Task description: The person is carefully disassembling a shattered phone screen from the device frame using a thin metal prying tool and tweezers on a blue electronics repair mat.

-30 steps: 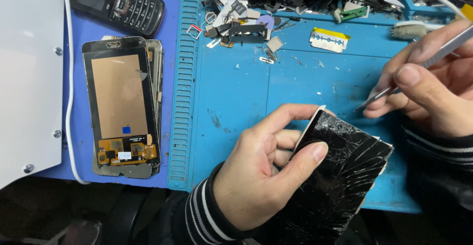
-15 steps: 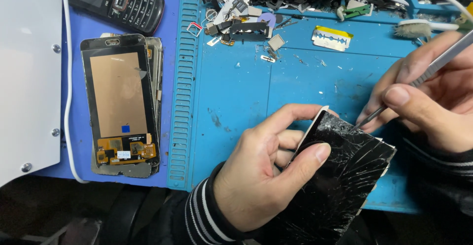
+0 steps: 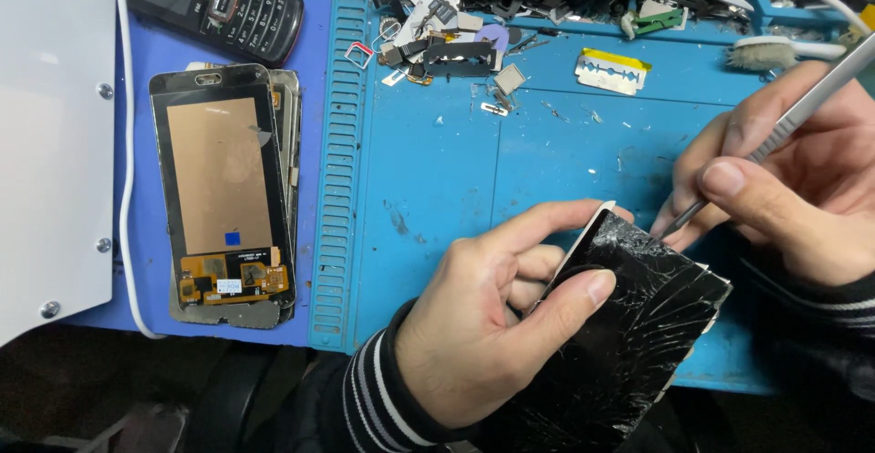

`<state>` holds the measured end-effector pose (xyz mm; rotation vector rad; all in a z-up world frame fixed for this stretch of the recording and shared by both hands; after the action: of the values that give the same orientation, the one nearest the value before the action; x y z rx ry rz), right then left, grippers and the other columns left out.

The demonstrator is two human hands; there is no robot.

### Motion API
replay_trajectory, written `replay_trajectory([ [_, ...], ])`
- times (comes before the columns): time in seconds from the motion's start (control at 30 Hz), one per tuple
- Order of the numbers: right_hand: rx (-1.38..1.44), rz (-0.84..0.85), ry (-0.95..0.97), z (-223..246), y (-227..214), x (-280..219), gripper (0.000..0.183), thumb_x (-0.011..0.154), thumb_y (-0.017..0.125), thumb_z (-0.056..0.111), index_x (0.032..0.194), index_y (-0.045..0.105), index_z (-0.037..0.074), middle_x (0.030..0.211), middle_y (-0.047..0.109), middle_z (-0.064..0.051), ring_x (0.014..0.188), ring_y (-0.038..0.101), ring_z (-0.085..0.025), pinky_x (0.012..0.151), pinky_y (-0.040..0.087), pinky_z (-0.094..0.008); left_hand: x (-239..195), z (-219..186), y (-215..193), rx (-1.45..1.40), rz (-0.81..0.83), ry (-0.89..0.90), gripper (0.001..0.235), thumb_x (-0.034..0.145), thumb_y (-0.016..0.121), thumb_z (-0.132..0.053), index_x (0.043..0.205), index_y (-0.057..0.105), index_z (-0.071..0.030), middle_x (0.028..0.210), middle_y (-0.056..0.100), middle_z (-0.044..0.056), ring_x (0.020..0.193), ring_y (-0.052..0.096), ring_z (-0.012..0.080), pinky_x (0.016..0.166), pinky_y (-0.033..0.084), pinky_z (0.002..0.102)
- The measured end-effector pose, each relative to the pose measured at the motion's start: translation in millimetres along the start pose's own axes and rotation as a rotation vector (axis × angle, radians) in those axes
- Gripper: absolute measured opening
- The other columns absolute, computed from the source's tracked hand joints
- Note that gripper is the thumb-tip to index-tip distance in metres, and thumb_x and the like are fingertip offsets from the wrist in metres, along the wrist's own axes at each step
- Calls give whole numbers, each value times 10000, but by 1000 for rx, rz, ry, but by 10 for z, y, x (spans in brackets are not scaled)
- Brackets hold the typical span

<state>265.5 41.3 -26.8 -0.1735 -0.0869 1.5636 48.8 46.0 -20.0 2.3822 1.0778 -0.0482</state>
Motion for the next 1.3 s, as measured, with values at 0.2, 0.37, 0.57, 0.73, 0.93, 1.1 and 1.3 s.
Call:
replay_trajectory([
  [0.2,-19,37,-43,11,7,9,268,972,543,-3,1168,389,96,763,644,-128,648,783,-203,576,745,-252,-5,-26,-1,8,5,16,432,975,582,-21,1398,562,64,856,684,85,671,543,62,567,407,173],
  [0.37,-68,43,-83,49,6,23,270,960,555,27,1151,391,123,733,629,-97,631,759,-170,579,740,-246,-10,-12,5,-5,5,6,431,978,586,-24,1400,561,56,828,669,62,640,501,45,547,366,172],
  [0.57,-78,72,-99,28,-54,24,273,962,545,40,1171,388,120,750,648,-106,638,801,-194,565,772,-251,-11,-41,4,38,-9,42,411,969,592,-19,1366,562,82,841,692,99,664,566,70,575,431,176],
  [0.73,-115,57,-75,-9,-74,12,282,983,522,31,1197,358,114,781,653,-128,640,818,-236,545,762,-265,-13,-12,-9,-4,-14,23,409,974,591,-26,1368,567,81,848,682,79,653,542,47,572,426,165],
  [0.93,-8,26,-82,-66,-39,33,257,969,553,7,1129,358,58,813,658,-177,667,794,-259,583,743,-291,-7,25,-14,-48,-2,-1,416,972,586,-21,1376,565,78,940,709,125,750,613,84,655,485,175],
  [1.1,-49,-10,-130,-46,-75,29,248,1060,444,-31,1209,270,66,926,624,-201,837,793,-323,714,757,-360,-13,79,-22,-84,-13,-21,424,974,605,-32,1384,575,73,882,685,57,642,506,9,545,381,142],
  [1.3,22,17,-35,-55,-66,12,233,987,540,30,1138,376,95,786,651,-152,709,806,-264,618,761,-310,-7,46,-18,-75,2,-7,427,970,588,-14,1383,551,89,990,721,152,789,645,105,680,514,183],
])
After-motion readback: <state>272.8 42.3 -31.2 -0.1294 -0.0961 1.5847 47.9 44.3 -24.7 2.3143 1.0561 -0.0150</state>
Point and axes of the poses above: each hand's wrist, its own x-axis towards the middle knuckle, its own y-axis out of the palm, z = x × y, the point moved 7 cm from there along x, towards the middle knuckle
